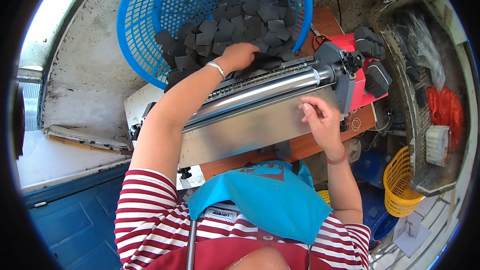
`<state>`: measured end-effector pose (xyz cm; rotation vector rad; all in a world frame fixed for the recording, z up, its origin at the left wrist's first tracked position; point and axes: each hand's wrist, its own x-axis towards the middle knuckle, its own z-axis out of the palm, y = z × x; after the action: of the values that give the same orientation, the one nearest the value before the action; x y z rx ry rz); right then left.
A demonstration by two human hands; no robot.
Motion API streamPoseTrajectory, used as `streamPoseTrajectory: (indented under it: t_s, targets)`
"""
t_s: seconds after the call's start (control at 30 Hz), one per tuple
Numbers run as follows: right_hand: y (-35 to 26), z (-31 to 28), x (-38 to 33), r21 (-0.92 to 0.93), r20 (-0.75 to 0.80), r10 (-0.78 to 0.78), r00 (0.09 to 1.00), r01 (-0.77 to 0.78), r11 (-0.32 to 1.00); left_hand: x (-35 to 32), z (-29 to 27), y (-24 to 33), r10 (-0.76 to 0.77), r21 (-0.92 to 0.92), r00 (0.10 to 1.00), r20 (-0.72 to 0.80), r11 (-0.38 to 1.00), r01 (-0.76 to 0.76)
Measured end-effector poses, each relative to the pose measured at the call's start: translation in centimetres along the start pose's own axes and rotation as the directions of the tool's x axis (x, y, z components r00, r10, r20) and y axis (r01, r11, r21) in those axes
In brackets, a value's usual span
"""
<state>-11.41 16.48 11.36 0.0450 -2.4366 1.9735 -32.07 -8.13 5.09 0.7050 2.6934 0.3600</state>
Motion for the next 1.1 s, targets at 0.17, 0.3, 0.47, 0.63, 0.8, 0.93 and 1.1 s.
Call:
streamPoseTrajectory:
  t_s: [0.17,0.3,0.47,0.63,0.8,0.93,1.1]
  targets:
    - [1.9,-0.6,-1.5,0.137,-0.019,0.093,0.995,-0.09,0.986,-0.5,-4.7,-3.1,-0.153,-0.401,0.986,-0.071,0.909,0.113]
    - [2.4,-0.6,-2.1,0.156,-0.026,0.154,0.988,-0.148,0.977,-0.8,-7.4,-7.2,-0.141,-0.528,0.949,-0.283,0.848,-0.031]
    - [3.0,-0.9,-2.3,0.168,-0.024,0.158,0.987,-0.152,0.974,-2.7,-12.2,-9.8,-0.441,-0.737,0.871,-0.215,0.658,0.151]
    - [3.2,-1.1,-2.7,0.165,-0.059,0.195,0.979,-0.183,0.969,-4.8,-14.5,-11.7,-0.621,-0.844,0.767,-0.161,0.49,0.22]
    - [2.5,-0.8,-3.1,0.162,-0.05,0.178,0.983,-0.168,0.972,-7.3,-14.5,-16.1,-0.748,-0.749,0.621,-0.234,0.546,0.375]
    - [2.7,-0.9,-3.8,0.148,-0.037,0.171,0.985,-0.164,0.975,-8.0,-15.5,-14.9,-0.762,-0.45,0.577,-0.295,0.643,0.619]
    - [2.2,-1.0,-5.2,0.1,-0.047,0.132,0.99,-0.127,0.987,-9.1,-15.6,-12.9,-0.548,0.196,0.65,-0.526,0.665,0.72]
